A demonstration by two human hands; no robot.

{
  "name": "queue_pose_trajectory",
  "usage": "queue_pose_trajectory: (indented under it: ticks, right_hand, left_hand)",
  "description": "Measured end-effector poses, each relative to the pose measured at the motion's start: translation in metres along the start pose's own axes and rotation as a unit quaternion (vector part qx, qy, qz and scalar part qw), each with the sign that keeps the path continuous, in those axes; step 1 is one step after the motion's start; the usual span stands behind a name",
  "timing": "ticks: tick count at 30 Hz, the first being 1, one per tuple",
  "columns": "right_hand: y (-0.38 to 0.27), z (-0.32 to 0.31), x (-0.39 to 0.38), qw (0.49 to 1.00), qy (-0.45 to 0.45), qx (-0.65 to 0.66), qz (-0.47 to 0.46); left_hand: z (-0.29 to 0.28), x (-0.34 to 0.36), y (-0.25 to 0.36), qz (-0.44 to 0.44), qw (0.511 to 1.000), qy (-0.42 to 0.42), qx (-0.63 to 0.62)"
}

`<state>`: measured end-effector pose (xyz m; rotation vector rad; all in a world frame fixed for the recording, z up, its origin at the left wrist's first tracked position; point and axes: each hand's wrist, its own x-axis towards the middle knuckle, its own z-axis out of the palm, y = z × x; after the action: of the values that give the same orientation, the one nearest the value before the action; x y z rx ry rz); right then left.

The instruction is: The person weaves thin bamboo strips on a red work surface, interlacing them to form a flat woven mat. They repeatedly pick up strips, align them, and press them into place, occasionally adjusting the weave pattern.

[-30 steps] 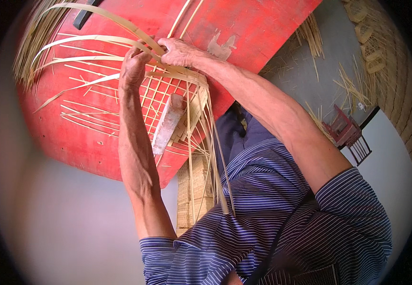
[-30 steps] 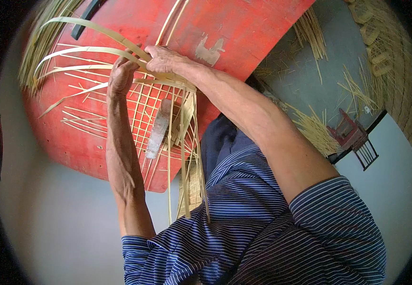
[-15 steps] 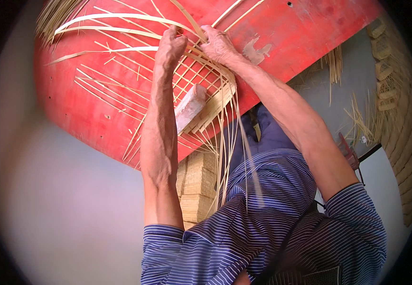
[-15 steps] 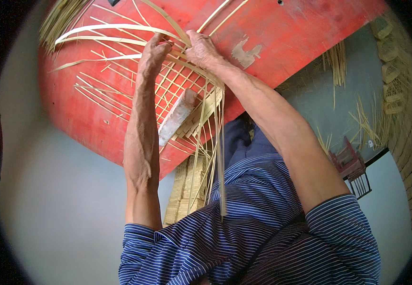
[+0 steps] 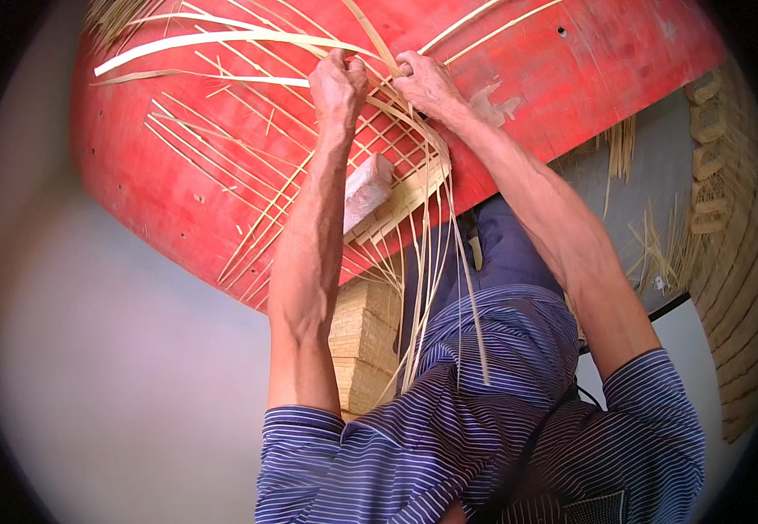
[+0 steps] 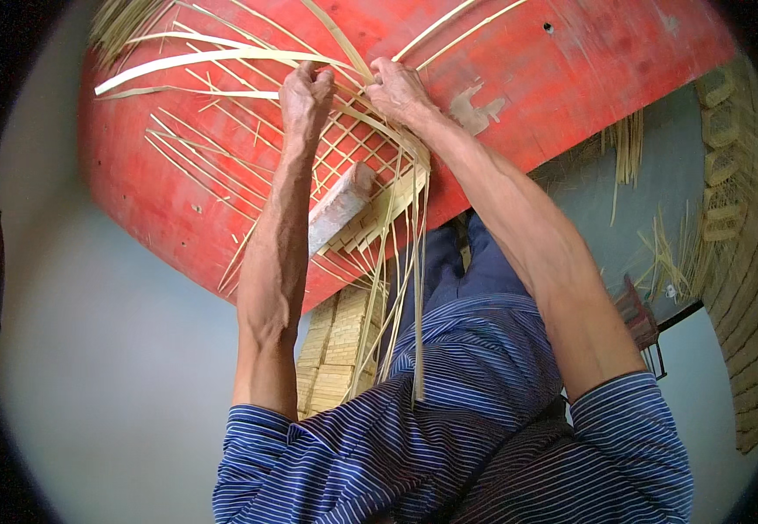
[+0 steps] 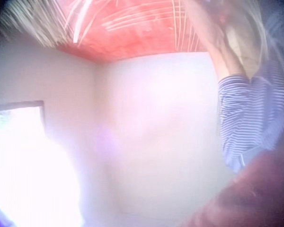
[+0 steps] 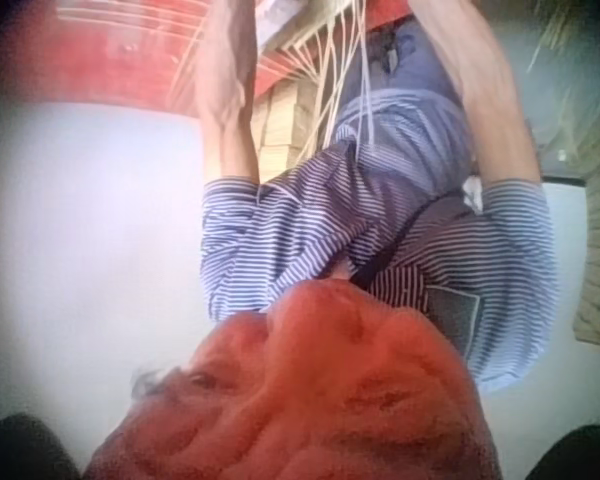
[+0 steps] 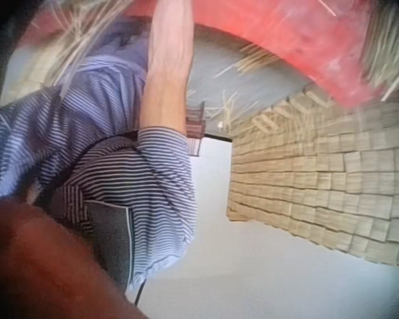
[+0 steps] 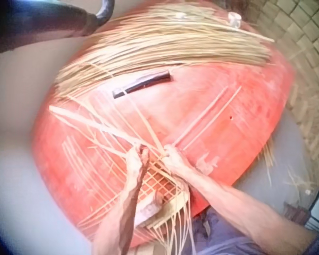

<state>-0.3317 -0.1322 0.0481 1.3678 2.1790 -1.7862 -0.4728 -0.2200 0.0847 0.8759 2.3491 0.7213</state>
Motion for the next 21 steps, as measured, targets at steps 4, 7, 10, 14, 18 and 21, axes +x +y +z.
queue_pose_trajectory:
  ticks: [4,7,10,14,18,21]
  right_hand:
    - [0.001,0.009,0.0,1.0,0.003,-0.022,-0.017]
    - [0.024,0.009,0.01,0.999,-0.009,0.019,-0.04]
    - [0.03,0.009,0.015,0.997,-0.039,0.052,0.028]
    - [0.02,0.002,0.017,0.997,-0.047,-0.057,-0.004]
    - [0.006,-0.003,0.017,0.99,-0.104,-0.097,-0.006]
    - [0.001,-0.018,-0.014,0.999,-0.039,-0.013,-0.004]
  left_hand:
    - [0.003,-0.006,0.005,-0.057,0.996,0.018,-0.059]
    - [-0.003,-0.009,0.029,-0.144,0.982,-0.013,-0.124]
    - [-0.001,-0.028,0.038,0.021,0.999,-0.005,-0.029]
    - [-0.003,-0.053,0.045,0.05,0.99,-0.01,-0.128]
    - [-0.006,-0.075,0.048,0.293,0.951,-0.094,-0.042]
    - [-0.015,-0.07,0.036,0.287,0.942,-0.146,-0.097]
